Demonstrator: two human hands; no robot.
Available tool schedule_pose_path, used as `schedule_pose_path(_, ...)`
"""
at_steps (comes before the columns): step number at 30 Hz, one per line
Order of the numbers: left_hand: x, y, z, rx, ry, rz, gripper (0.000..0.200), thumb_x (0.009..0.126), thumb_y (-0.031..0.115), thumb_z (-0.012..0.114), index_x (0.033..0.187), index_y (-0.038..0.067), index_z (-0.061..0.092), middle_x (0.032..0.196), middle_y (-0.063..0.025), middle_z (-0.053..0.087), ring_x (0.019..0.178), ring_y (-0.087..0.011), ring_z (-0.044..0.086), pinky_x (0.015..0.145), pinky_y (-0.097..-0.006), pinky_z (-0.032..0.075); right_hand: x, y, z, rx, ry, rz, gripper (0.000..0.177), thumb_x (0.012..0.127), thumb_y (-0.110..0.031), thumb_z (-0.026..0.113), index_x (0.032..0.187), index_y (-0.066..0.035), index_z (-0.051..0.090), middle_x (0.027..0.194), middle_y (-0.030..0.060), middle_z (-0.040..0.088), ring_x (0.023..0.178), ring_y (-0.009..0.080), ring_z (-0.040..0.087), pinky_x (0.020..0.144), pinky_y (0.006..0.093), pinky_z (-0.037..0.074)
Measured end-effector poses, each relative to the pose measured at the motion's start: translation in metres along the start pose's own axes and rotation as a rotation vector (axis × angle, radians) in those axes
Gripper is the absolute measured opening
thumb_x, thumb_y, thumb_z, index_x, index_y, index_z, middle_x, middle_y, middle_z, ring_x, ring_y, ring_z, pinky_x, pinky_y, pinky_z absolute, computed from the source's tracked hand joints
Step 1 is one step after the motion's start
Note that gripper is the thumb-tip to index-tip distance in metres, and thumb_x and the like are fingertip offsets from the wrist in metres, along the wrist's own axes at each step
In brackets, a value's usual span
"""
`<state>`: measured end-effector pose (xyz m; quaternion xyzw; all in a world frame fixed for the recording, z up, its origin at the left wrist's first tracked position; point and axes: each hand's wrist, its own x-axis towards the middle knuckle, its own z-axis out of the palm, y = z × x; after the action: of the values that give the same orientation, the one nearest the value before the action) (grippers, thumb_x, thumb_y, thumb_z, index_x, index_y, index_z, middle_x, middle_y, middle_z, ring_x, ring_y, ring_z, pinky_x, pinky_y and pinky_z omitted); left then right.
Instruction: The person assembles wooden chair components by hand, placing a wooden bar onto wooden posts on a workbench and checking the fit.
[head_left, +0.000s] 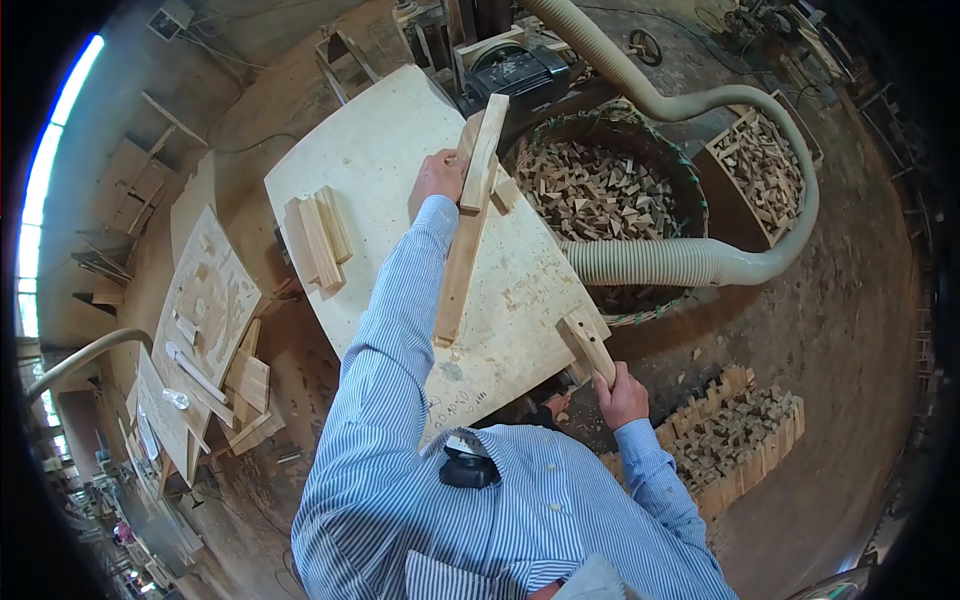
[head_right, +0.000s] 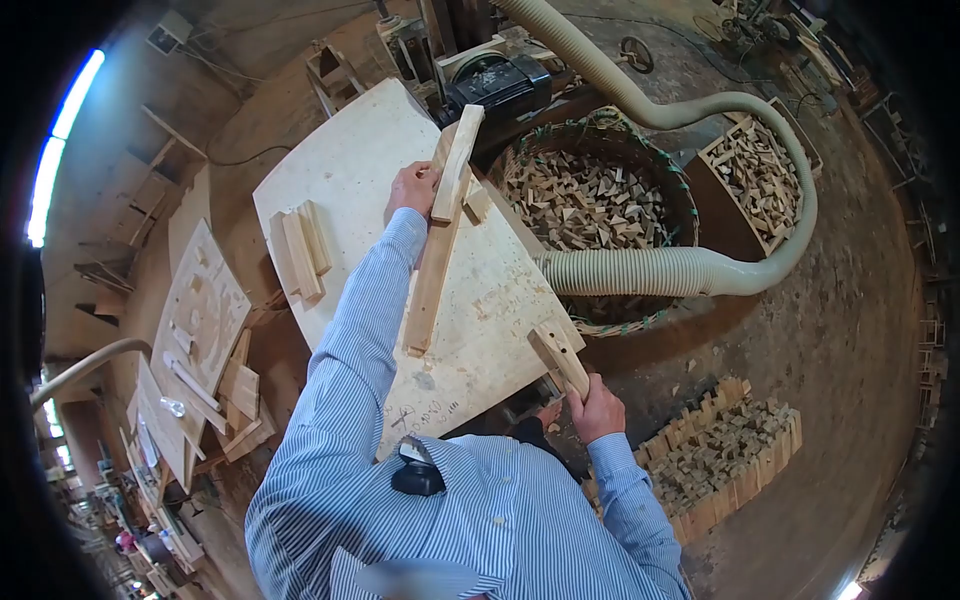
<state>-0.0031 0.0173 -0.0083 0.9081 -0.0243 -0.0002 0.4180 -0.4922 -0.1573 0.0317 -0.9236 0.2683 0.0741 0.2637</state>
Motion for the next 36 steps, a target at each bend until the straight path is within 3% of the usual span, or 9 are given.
schedule_pose_path(8,0.068,-0.018,0.004,0.033,0.025,0.003,0.035,0.093,0.029,0.078,0.119,0.006,0.080,0.109,-0.0190,0.080,0.100,-0.0319,0.076,0.094,-0.0405,0.058,0.041,-0.041,0.000,-0.050,-0.042,0.034,0.039,0.103,-0.040,0.066,0.118,-0.005,0.058,0.096,0.0263,0.074,0.088,0.0475,0.073,0.076,0.0560,0.058)
schedule_pose_path(21,0.144,-0.029,-0.009,0.022,-0.019,-0.003,0.035,0.095,0.036,0.078,0.118,0.009,0.081,0.116,-0.0170,0.080,0.107,-0.0313,0.075,0.099,-0.0410,0.056,0.100,-0.092,0.007,-0.012,-0.012,0.032,0.044,0.104,-0.047,0.062,0.111,-0.004,0.058,0.095,0.0283,0.073,0.088,0.0486,0.072,0.078,0.0577,0.056)
schedule_pose_path(28,0.138,-0.023,-0.017,0.046,-0.058,-0.005,0.036,0.098,0.036,0.073,0.123,0.011,0.079,0.123,-0.0189,0.077,0.111,-0.0343,0.074,0.099,-0.0426,0.056,0.096,-0.093,0.005,0.016,-0.005,0.078,0.048,0.104,-0.050,0.061,0.110,-0.003,0.060,0.094,0.0280,0.073,0.088,0.0480,0.072,0.080,0.0555,0.057)
schedule_pose_path(36,0.109,-0.039,0.005,0.064,-0.042,0.041,0.039,0.097,0.036,0.073,0.125,0.010,0.078,0.119,-0.0213,0.077,0.109,-0.0340,0.074,0.097,-0.0433,0.056,0.065,-0.066,0.004,0.008,0.003,0.043,0.045,0.104,-0.050,0.062,0.105,-0.005,0.058,0.094,0.0250,0.075,0.088,0.0457,0.073,0.080,0.0545,0.058)
